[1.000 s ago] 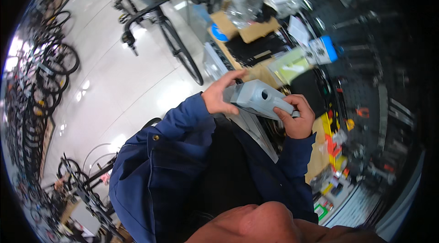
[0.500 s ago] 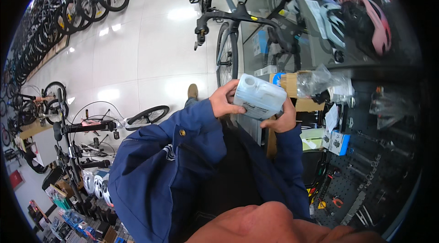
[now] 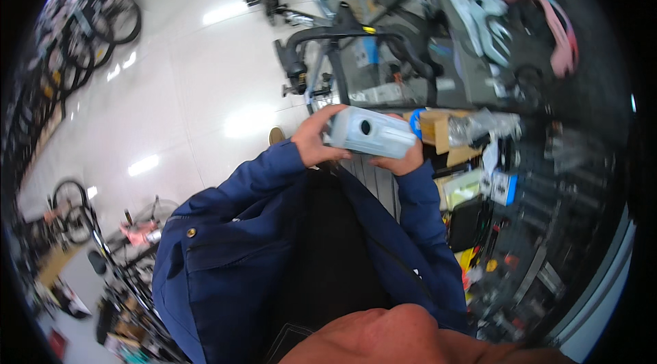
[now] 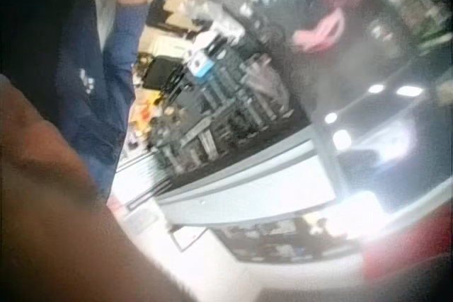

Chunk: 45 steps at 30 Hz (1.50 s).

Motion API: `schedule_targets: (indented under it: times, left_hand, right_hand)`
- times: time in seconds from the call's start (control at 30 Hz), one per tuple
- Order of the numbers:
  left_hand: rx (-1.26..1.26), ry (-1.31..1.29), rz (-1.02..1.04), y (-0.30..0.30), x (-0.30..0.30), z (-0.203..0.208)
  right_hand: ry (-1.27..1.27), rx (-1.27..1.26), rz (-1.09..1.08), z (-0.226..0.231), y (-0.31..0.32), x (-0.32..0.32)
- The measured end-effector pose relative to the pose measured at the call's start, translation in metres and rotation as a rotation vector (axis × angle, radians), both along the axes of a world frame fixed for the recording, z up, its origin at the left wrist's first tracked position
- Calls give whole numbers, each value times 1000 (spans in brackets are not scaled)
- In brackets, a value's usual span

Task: The person retrieves a bottle of cleaning fluid, pours it into a small cup, and uses a tissue to wipe the bicycle handlebar. The person then places the cup and bottle back on the workbench.

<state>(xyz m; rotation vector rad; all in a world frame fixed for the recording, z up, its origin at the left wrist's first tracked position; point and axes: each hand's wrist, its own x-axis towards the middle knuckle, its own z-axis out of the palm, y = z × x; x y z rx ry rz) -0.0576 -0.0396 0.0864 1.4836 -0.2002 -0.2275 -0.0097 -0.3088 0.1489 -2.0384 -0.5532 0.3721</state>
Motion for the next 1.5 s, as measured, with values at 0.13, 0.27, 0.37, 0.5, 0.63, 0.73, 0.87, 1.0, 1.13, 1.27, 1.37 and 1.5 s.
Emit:
schedule_targets:
  times: [0.13, 0.27, 0.37, 0.5, 0.63, 0.73, 0.87, 1.0, 1.13, 1.27, 1.37, 1.5]
  left_hand:
    - [-118, 66, -202, -3, 19, -4]
    - [-111, 85, -382, -36, 21, 1]
    - [-62, 51, -505, -76, 15, 6]
    - [225, -96, -633, -147, 5, 3]
    - [87, -20, -616, -229, -22, -9]
    - [22, -11, -527, -284, -33, -24]
    - [21, -163, -374, -357, -24, -47]
    - [146, -229, -277, -422, 0, -53]
    - [255, -359, -268, -476, 14, -44]
    - [291, -403, -302, -522, 28, -47]
    - [322, -435, -301, -539, 39, -58]
    - [324, -428, -322, -540, 47, -72]
  right_hand:
    - [71, 141, -261, -14, -3, -41]
    - [129, 215, -454, -33, -27, -92]
    - [-67, 260, -505, -46, -60, -132]
    - [25, 276, -649, -55, -118, -180]
    - [-2, 265, -910, -55, -189, -235]
    - [-35, 132, -1128, -53, -242, -283]
    - [-159, 177, -1240, -58, -297, -342]
    - [-116, 273, -1394, -71, -337, -383]
    - [-122, 336, -1462, -79, -357, -412]
    - [1, 370, -1590, -83, -368, -429]
    - [-4, 179, -1557, -86, -378, -431]
    - [10, -321, -1277, -93, -380, -425]
